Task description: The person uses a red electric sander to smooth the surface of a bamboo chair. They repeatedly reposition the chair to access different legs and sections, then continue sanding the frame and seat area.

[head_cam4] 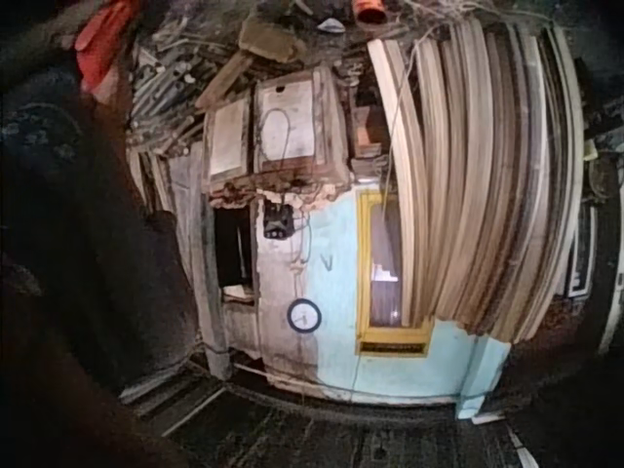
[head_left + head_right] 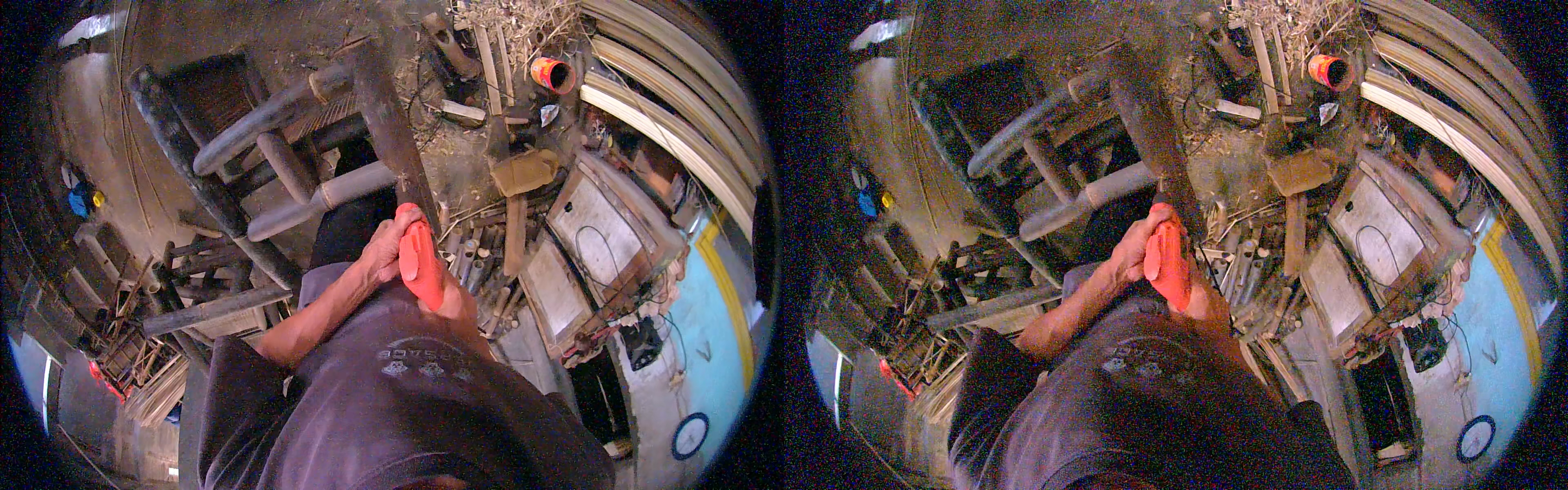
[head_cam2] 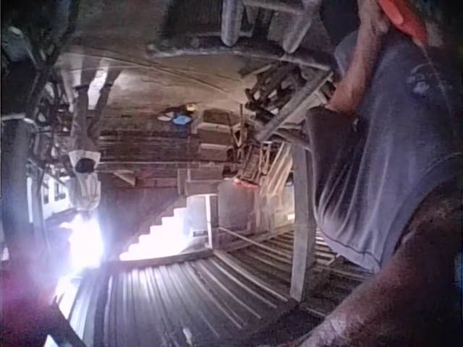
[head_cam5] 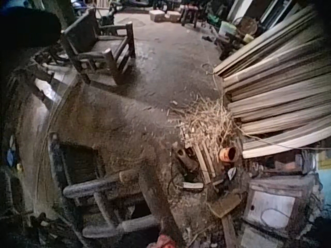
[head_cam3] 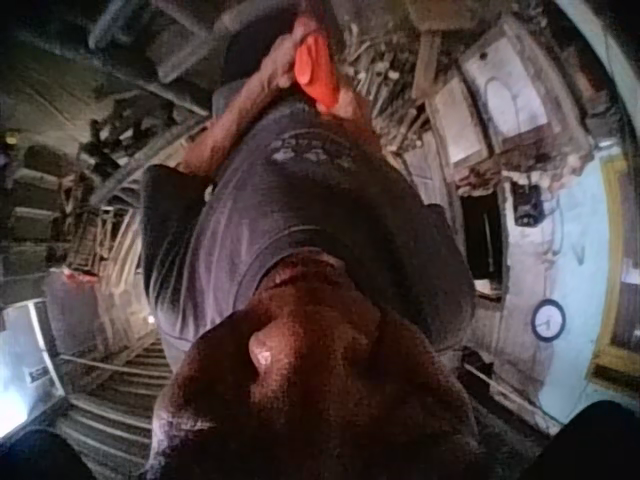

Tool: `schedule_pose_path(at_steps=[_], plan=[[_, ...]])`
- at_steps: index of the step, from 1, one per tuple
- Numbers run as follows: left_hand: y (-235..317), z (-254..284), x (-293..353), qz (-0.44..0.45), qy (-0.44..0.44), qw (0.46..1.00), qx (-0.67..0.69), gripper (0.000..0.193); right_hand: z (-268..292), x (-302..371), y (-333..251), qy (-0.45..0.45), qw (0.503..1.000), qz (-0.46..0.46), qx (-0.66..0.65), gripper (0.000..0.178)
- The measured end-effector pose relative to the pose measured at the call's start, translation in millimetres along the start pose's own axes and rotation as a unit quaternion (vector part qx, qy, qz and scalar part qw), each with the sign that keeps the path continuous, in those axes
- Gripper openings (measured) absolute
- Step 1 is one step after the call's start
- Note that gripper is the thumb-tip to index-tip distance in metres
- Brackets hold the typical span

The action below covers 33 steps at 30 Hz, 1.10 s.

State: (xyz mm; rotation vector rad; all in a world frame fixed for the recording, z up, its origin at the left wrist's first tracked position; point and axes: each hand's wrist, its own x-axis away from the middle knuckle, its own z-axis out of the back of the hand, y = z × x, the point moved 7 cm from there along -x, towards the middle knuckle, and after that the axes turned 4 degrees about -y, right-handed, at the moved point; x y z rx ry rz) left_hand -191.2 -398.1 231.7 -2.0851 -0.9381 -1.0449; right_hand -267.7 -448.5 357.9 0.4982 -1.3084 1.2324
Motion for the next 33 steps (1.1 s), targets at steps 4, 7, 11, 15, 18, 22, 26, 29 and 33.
schedule_pose_path(at_steps=[4, 7, 11, 15, 18, 22, 26, 29, 33], plan=[[2, -6, -3, -0.001, 0.011, 0.999, 0.036, 0.034, 11, -11, -10, 0.0, 1.0, -0.003, -0.006, 0.053], [7, 0, -14, -0.009, 0.017, 0.998, 0.052, 0.033, 20, -20, -24, 0.004, 1.0, 0.005, -0.005, 0.052], [16, 7, -29, -0.013, 0.014, 1.0, 0.021, 0.034, 13, -27, -6, 0.012, 1.0, 0.006, 0.003, 0.05], [17, 8, -35, -0.013, 0.013, 0.999, 0.043, 0.035, 9, -33, 9, 0.012, 1.0, 0.002, 0.026, 0.053], [18, 7, -33, -0.028, -0.001, 0.998, 0.048, 0.033, 8, -31, 10, 0.013, 0.999, 0.014, 0.047, 0.056], [12, 8, -34, -0.038, -0.024, 0.997, 0.059, 0.031, 9, -24, 7, 0.017, 0.999, 0.024, 0.038, 0.059], [7, 0, -21, -0.028, -0.042, 0.997, 0.057, 0.031, 11, -9, 3, 0.014, 0.999, 0.021, 0.03, 0.061], [7, -11, -3, -0.04, -0.039, 0.996, 0.066, 0.03, 13, 3, -2, 0.02, 0.999, 0.034, 0.028, 0.06], [2, -40, 42, -0.004, -0.028, 0.999, 0.025, 0.03, 24, 41, -9, 0.03, 0.995, 0.074, -0.06, 0.056]])
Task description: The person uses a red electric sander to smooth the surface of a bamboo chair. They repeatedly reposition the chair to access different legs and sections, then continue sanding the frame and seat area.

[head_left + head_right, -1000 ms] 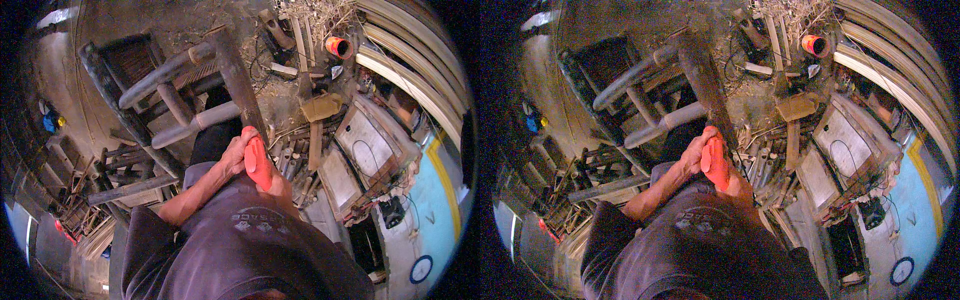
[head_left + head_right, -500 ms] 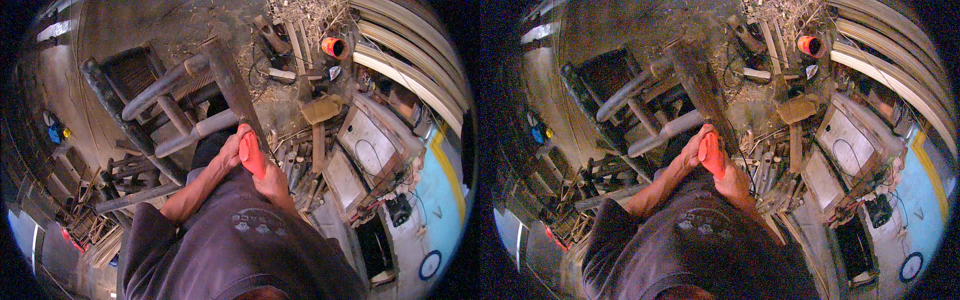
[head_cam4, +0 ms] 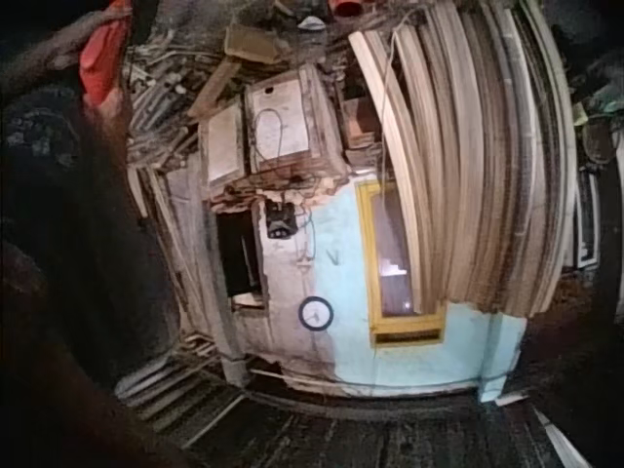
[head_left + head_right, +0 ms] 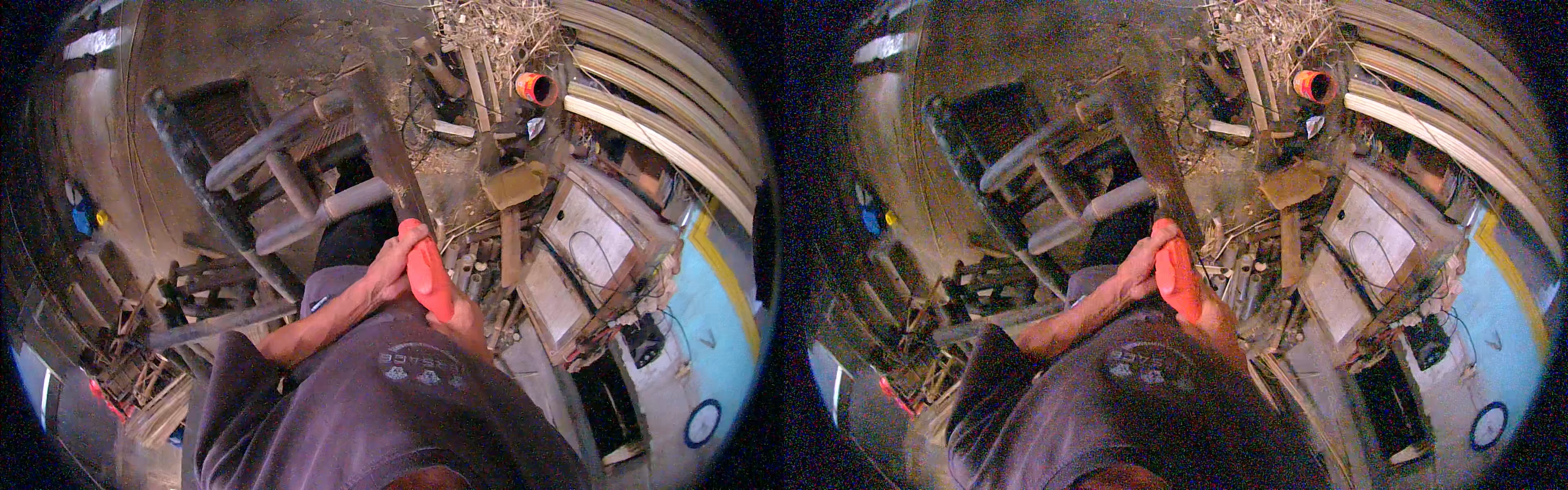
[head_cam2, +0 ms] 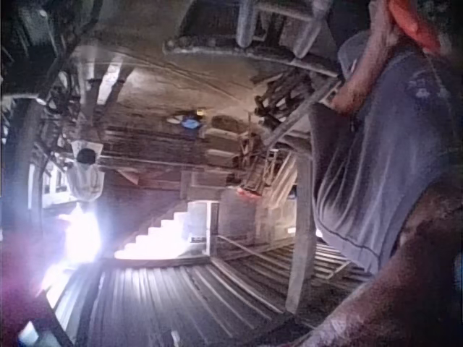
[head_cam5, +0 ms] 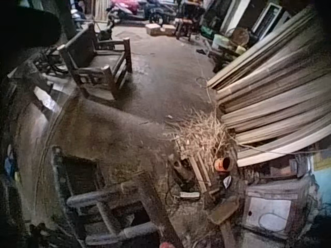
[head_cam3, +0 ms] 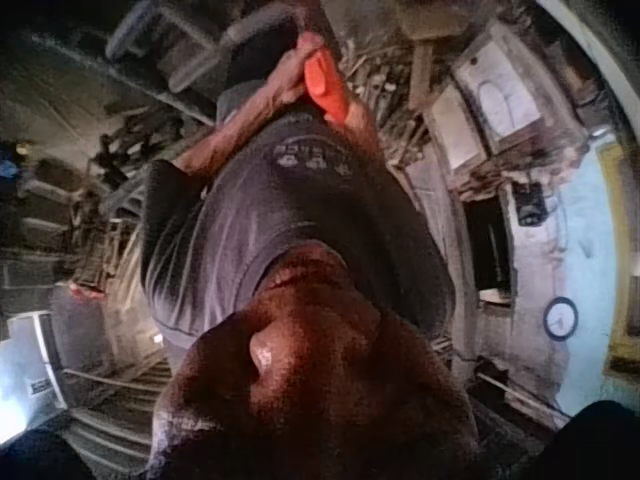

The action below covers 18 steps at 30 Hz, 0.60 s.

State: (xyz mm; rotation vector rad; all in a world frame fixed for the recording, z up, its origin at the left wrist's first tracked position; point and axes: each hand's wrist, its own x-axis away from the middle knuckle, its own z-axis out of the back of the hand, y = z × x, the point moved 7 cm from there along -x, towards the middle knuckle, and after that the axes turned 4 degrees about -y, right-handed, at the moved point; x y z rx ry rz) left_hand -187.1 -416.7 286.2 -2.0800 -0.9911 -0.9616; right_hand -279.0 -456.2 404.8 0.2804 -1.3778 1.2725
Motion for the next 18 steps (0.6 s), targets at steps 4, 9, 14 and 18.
schedule_pose_path(at_steps=[4, 9, 14, 18], plan=[[23, -28, 11, -0.049, -0.064, 0.996, 0.049, 0.03, 9, -1, -19, 0.043, 0.997, 0.024, 0.055, 0.05], [78, -41, -16, -0.087, -0.115, 0.984, 0.101, 0.032, 26, -49, -68, 0.044, 0.989, 0.072, 0.122, 0.034], [139, -58, -15, -0.132, -0.096, 0.981, 0.107, 0.034, 40, -87, -127, 0.028, 0.975, 0.083, 0.204, 0.025], [172, -57, -19, -0.147, -0.106, 0.978, 0.103, 0.035, 36, -113, -137, 0.02, 0.982, 0.042, 0.181, 0.02]])
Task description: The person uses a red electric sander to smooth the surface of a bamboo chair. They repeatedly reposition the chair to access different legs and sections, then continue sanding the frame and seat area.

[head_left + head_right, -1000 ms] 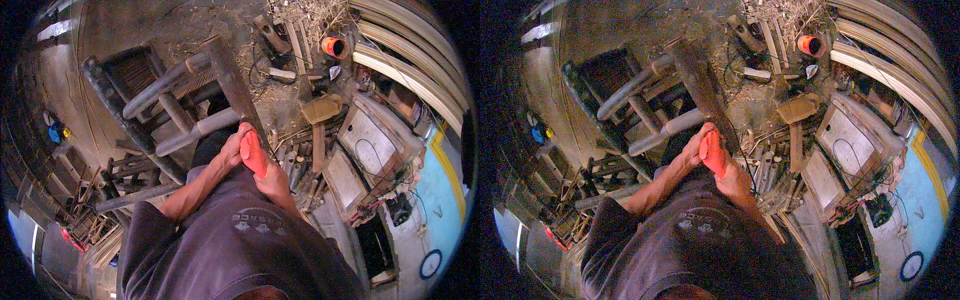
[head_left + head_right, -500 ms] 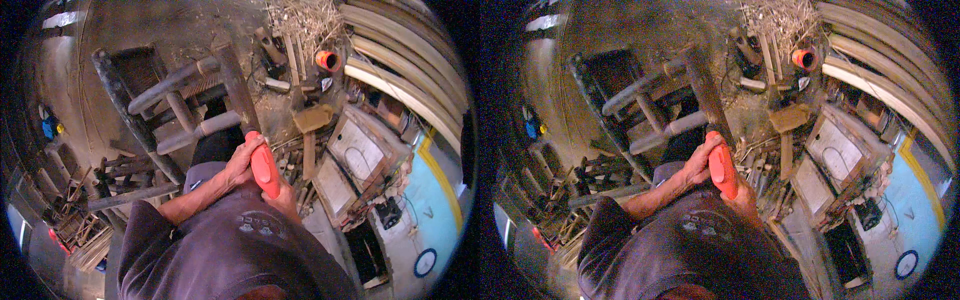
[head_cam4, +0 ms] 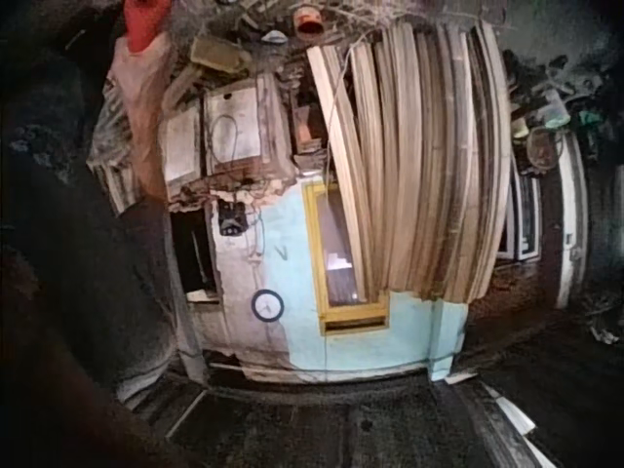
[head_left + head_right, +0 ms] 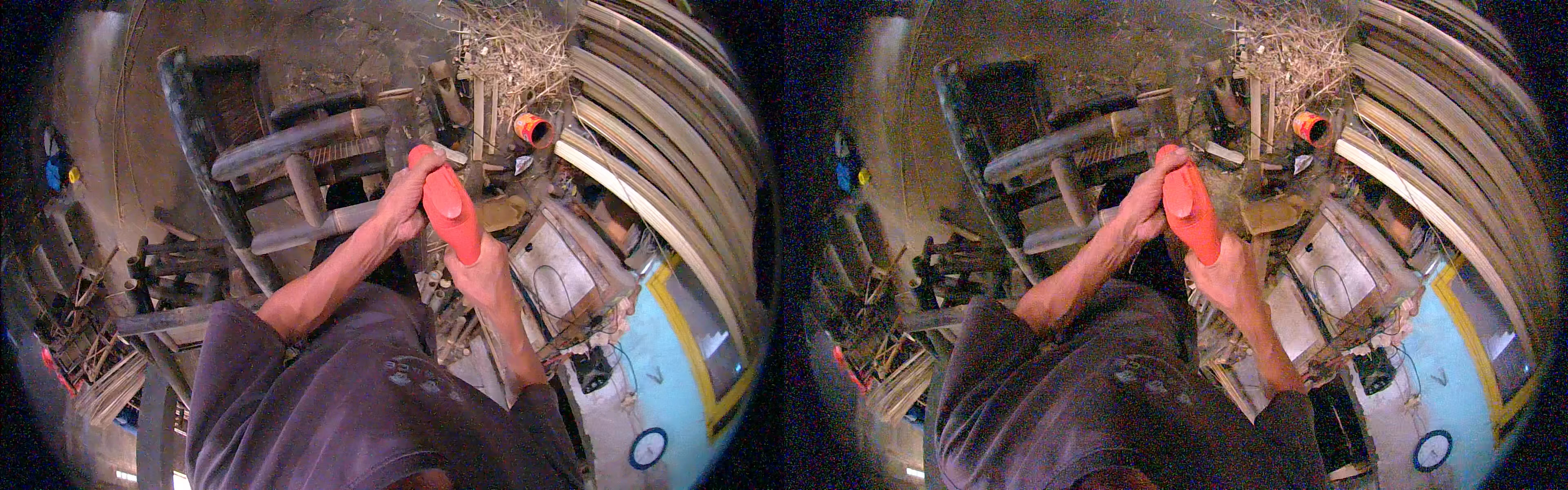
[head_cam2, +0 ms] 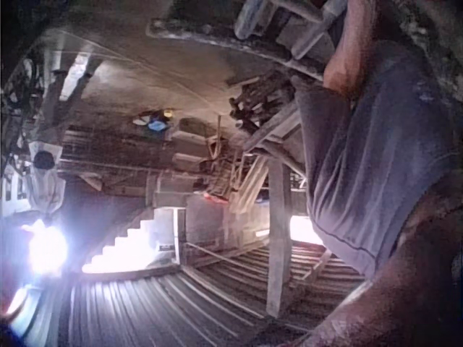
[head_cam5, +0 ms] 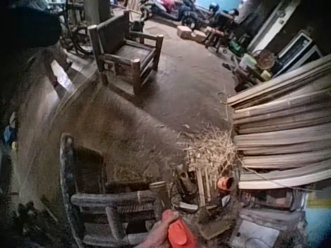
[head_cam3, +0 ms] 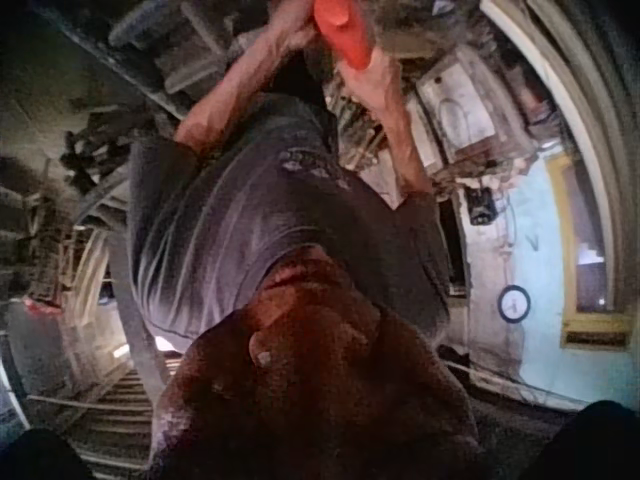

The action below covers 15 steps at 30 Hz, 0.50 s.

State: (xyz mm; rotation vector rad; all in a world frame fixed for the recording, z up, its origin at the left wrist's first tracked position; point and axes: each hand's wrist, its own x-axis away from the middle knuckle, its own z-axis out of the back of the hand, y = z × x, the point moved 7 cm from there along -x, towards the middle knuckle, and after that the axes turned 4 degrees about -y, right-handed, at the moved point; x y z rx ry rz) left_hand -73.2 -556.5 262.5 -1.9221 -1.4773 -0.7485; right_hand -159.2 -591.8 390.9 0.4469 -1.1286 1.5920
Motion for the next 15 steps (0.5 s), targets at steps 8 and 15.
schedule_pose_path(at_steps=[8, 15], plan=[[16, 4, -12, -0.001, 0.017, 0.999, 0.031, 0.036, -1, -22, -15, 0.0, 1.0, -0.008, -0.013, 0.019], [16, 12, -19, -0.005, 0.034, 0.999, 0.018, 0.044, -1, -29, -13, -0.014, 0.999, -0.024, -0.02, 0.018]])
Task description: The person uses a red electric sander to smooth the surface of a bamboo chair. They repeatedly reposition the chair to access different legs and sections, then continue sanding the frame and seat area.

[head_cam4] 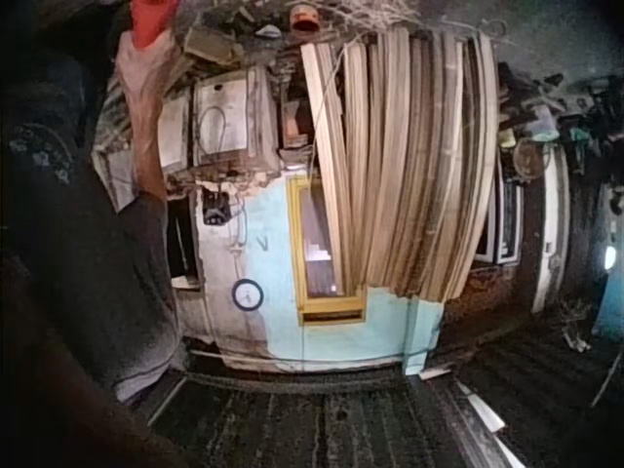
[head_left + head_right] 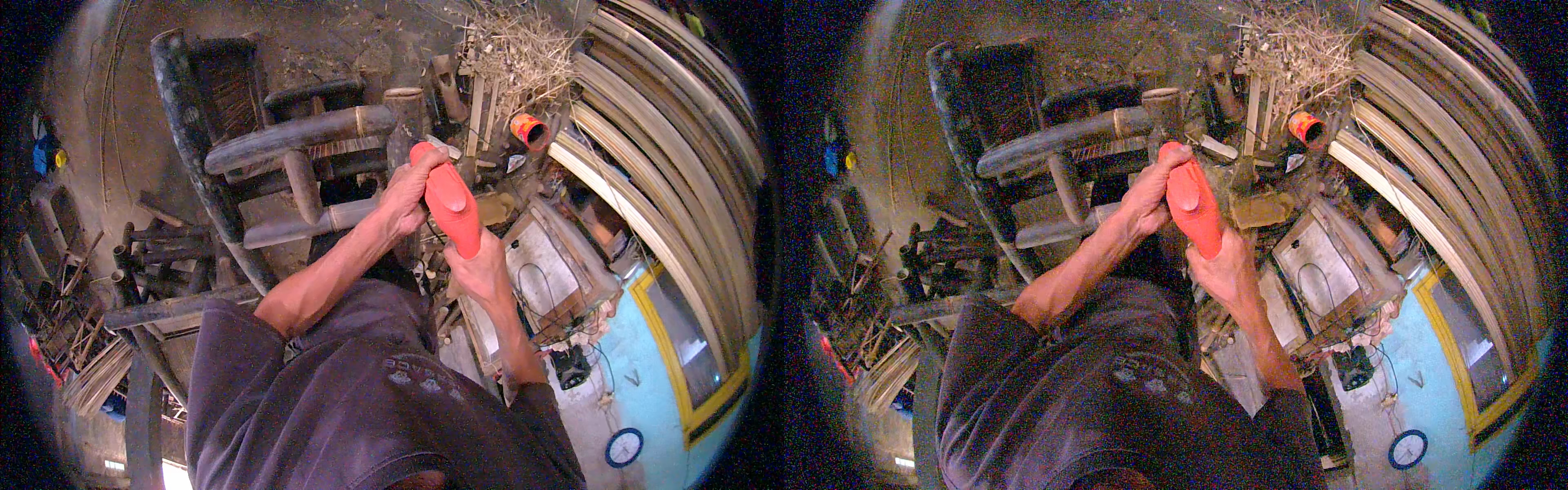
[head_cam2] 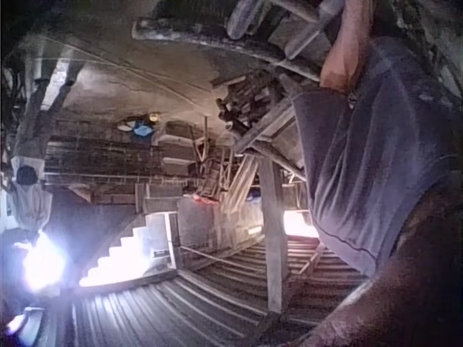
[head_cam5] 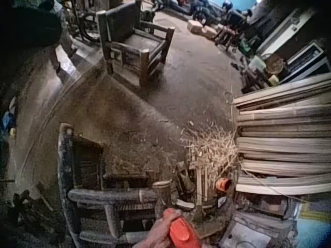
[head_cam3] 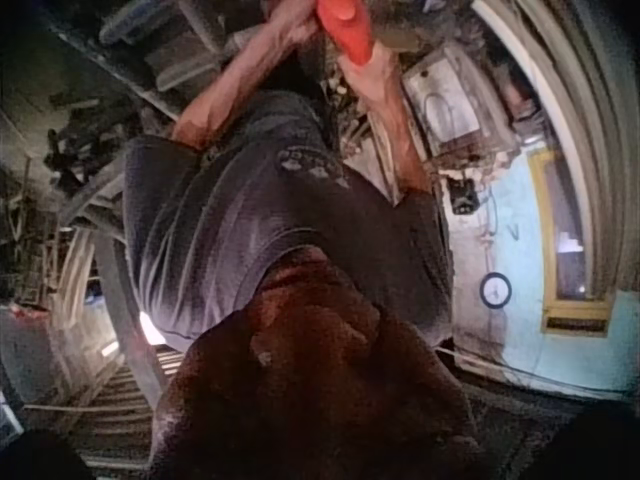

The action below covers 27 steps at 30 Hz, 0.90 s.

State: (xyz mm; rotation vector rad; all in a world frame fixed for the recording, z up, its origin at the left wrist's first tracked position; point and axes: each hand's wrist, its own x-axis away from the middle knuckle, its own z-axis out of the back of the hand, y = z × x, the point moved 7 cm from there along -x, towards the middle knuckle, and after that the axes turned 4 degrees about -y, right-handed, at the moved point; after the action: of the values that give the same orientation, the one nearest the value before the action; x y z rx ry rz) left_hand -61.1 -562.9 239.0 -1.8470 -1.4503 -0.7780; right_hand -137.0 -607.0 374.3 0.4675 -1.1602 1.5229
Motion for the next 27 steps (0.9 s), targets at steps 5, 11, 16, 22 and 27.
schedule_pose_path(at_steps=[5, 11, 16, 22, 27], plan=[[5, -4, 8, 0.003, -0.005, 1.0, 0.005, 0.04, -1, -3, 1, -0.021, 0.999, -0.015, 0.027, 0.02], [7, 10, 8, 0.001, -0.019, 0.999, 0.037, 0.036, -3, -3, -30, -0.026, 0.997, 0.022, 0.073, 0.026], [9, 20, 11, 0.04, -0.007, 0.996, 0.076, 0.034, -7, -6, -48, -0.043, 0.994, 0.034, 0.096, 0.037], [19, 9, 22, 0.069, -0.006, 0.995, 0.078, 0.036, -18, -7, -40, -0.079, 0.992, 0.004, 0.103, 0.038], [24, 11, 18, 0.054, -0.002, 0.997, 0.058, 0.035, -14, -12, -51, -0.073, 0.994, -0.026, 0.08, 0.045]])
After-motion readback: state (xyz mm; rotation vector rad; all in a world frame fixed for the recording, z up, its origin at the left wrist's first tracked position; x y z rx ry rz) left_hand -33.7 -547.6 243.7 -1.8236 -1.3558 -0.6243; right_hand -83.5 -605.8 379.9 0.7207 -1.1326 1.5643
